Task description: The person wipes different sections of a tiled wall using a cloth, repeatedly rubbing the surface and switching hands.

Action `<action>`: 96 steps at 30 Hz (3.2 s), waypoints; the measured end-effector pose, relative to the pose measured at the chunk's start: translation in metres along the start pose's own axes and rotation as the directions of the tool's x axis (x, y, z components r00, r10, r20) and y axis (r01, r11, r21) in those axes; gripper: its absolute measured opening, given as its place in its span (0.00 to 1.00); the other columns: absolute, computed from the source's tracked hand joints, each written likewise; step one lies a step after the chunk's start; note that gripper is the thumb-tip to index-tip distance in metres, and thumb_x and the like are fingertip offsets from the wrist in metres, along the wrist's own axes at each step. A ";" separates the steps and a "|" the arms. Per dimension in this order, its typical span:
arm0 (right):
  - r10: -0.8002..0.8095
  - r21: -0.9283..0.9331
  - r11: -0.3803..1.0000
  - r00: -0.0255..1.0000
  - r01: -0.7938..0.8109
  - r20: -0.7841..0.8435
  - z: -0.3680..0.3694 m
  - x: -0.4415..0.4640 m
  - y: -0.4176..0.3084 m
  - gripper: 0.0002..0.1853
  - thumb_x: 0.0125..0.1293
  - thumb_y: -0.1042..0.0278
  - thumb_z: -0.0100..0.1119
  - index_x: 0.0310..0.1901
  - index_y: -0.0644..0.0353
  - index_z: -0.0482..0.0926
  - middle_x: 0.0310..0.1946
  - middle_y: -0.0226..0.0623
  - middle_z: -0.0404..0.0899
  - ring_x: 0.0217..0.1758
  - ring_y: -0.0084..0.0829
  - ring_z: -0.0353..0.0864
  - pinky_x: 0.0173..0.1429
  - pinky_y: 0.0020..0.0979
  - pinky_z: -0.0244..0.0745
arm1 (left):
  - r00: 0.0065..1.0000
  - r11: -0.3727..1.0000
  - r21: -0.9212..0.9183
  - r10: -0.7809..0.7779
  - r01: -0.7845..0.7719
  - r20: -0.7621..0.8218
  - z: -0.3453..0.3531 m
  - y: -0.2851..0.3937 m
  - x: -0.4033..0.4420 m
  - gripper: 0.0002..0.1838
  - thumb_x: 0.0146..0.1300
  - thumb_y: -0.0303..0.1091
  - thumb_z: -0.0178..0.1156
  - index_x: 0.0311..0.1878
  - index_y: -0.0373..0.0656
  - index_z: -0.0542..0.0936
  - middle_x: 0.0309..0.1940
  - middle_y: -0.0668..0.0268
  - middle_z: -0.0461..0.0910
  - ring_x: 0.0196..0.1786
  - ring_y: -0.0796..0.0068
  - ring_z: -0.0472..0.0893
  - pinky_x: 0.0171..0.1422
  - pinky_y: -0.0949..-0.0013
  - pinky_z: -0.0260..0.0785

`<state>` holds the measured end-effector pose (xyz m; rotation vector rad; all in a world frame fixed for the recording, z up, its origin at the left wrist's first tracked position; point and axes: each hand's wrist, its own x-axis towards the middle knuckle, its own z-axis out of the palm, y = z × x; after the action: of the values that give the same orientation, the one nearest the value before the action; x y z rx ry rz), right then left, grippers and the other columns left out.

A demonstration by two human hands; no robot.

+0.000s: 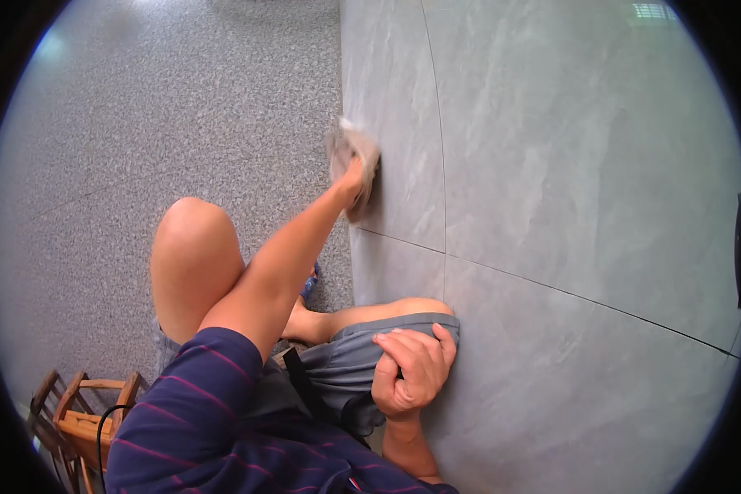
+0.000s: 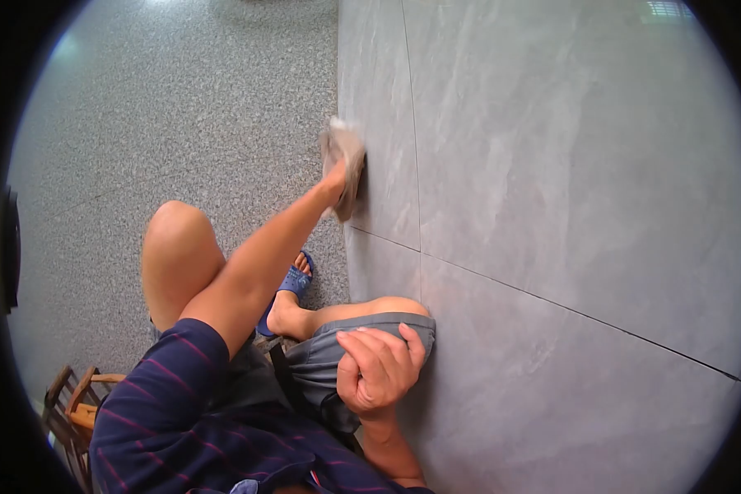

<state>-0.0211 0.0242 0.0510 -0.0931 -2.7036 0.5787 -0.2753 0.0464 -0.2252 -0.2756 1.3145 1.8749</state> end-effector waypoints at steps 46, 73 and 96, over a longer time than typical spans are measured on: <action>0.287 0.751 0.652 0.951 -0.104 -0.117 0.040 -0.029 0.053 0.10 0.62 0.83 0.52 0.39 0.62 0.82 0.31 0.32 0.83 0.39 0.29 0.81 0.61 0.37 0.70 | -0.166 -0.412 0.404 0.838 -0.816 0.520 0.205 0.166 -0.287 0.31 0.61 0.47 0.58 0.63 0.36 0.71 0.62 0.46 0.67 0.68 0.45 0.61 0.77 0.42 0.41; 0.159 0.577 0.817 0.959 0.006 -0.235 0.037 -0.027 0.051 0.09 0.65 0.83 0.50 0.39 0.65 0.82 0.31 0.34 0.83 0.39 0.25 0.81 0.62 0.33 0.69 | 0.801 0.804 0.189 0.588 -0.564 -0.111 0.106 0.017 -0.086 0.34 0.73 0.36 0.39 0.77 0.34 0.44 0.79 0.49 0.40 0.80 0.50 0.40 0.82 0.63 0.30; 0.142 0.490 0.872 0.962 -0.009 -0.233 0.032 -0.025 0.048 0.07 0.62 0.83 0.53 0.38 0.65 0.81 0.30 0.35 0.82 0.38 0.29 0.80 0.47 0.29 0.75 | 0.533 0.458 0.524 0.846 -0.718 -0.008 0.154 0.045 -0.143 0.30 0.71 0.34 0.40 0.74 0.30 0.52 0.75 0.42 0.49 0.78 0.44 0.45 0.81 0.55 0.34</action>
<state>-0.0105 0.0526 -0.0041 -0.1322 -2.2310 1.1652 -0.1751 0.1035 -0.0438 0.4708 2.3333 2.1918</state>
